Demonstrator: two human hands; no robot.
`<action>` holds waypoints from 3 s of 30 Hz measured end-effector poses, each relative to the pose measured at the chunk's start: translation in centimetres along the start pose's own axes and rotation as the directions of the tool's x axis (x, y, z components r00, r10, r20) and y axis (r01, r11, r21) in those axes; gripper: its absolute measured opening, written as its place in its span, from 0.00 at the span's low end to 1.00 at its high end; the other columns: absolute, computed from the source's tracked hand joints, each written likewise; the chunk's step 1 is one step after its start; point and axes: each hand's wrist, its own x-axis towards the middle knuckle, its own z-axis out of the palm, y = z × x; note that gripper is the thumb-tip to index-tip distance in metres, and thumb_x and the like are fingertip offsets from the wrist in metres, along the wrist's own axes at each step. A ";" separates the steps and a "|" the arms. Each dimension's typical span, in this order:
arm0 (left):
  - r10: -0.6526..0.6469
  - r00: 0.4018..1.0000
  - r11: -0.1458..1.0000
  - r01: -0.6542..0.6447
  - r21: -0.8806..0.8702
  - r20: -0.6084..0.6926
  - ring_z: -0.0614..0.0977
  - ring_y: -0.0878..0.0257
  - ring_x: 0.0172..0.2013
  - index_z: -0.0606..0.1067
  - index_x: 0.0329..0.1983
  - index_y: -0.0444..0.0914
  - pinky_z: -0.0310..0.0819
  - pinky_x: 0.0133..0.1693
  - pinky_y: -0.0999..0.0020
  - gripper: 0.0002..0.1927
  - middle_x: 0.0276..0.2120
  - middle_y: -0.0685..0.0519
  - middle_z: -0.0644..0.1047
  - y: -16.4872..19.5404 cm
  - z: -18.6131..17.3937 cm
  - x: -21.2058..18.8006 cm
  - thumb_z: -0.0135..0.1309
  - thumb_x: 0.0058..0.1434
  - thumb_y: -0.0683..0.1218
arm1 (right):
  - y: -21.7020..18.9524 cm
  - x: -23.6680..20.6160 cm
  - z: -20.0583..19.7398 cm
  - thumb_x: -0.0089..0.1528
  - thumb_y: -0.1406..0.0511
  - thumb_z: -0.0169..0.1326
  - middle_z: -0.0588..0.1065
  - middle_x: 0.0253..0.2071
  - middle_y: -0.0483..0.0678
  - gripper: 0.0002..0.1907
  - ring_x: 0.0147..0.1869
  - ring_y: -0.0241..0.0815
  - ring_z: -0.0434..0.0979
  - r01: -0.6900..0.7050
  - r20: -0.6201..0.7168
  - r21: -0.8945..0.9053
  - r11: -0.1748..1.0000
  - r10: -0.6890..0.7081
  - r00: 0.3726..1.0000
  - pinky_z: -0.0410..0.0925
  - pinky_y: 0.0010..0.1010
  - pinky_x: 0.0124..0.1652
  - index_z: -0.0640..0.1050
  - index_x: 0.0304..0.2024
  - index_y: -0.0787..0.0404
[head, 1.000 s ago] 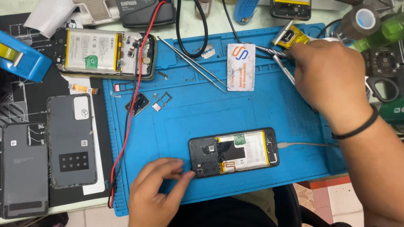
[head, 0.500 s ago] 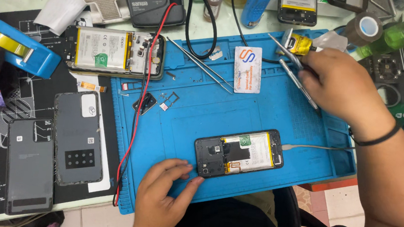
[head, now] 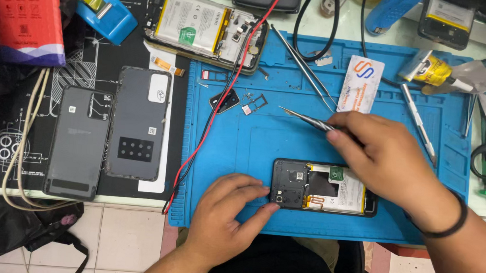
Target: The person reassembles a smartphone by inserting the battery, aligning the back cover, and securing it with screws. They then use a screwdriver to tighten screws around the charging port area.
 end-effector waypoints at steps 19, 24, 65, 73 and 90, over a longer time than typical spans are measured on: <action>0.071 0.997 0.997 -0.071 -0.022 -0.015 0.83 0.53 0.44 0.80 0.42 0.36 0.78 0.46 0.61 0.13 0.42 0.50 0.81 -0.4 -0.4 -0.5 0.68 0.56 0.45 | -2.6 4.5 4.7 0.63 0.64 0.61 0.76 0.32 0.55 0.10 0.37 0.56 0.77 0.182 -0.058 -0.019 0.983 -0.183 0.981 0.68 0.43 0.36 0.80 0.43 0.63; 0.063 0.998 0.998 -0.063 -0.029 -0.015 0.83 0.53 0.44 0.80 0.42 0.36 0.78 0.46 0.61 0.14 0.42 0.50 0.81 -0.4 -0.6 -0.7 0.68 0.56 0.45 | -2.4 5.0 4.2 0.63 0.65 0.60 0.77 0.34 0.54 0.10 0.38 0.54 0.77 0.185 -0.084 -0.016 0.983 -0.186 0.979 0.69 0.41 0.36 0.80 0.44 0.64; 0.110 0.984 0.992 -0.102 0.069 -0.141 0.81 0.54 0.45 0.79 0.49 0.36 0.76 0.46 0.64 0.13 0.45 0.50 0.80 1.0 -1.9 1.5 0.65 0.62 0.40 | 0.8 -2.3 -0.5 0.65 0.63 0.53 0.79 0.26 0.44 0.14 0.30 0.32 0.73 -0.409 0.262 0.409 0.815 0.325 0.909 0.66 0.26 0.30 0.84 0.40 0.66; 0.234 0.965 0.970 -0.240 0.037 0.122 0.81 0.53 0.38 0.80 0.48 0.36 0.74 0.42 0.62 0.12 0.39 0.50 0.80 1.6 -1.0 4.0 0.66 0.62 0.40 | 2.1 -5.9 0.5 0.67 0.64 0.54 0.76 0.29 0.49 0.12 0.30 0.36 0.71 -0.530 0.445 0.435 0.728 0.339 0.829 0.69 0.29 0.31 0.84 0.41 0.65; -0.242 0.946 0.890 0.304 -0.339 0.214 0.84 0.68 0.37 0.82 0.42 0.34 0.78 0.40 0.75 0.08 0.37 0.52 0.83 0.3 -0.1 2.3 0.66 0.60 0.39 | 2.2 -7.4 1.4 0.63 0.64 0.54 0.80 0.26 0.46 0.12 0.30 0.33 0.76 -0.480 0.383 0.549 0.684 0.304 0.872 0.71 0.25 0.32 0.84 0.39 0.66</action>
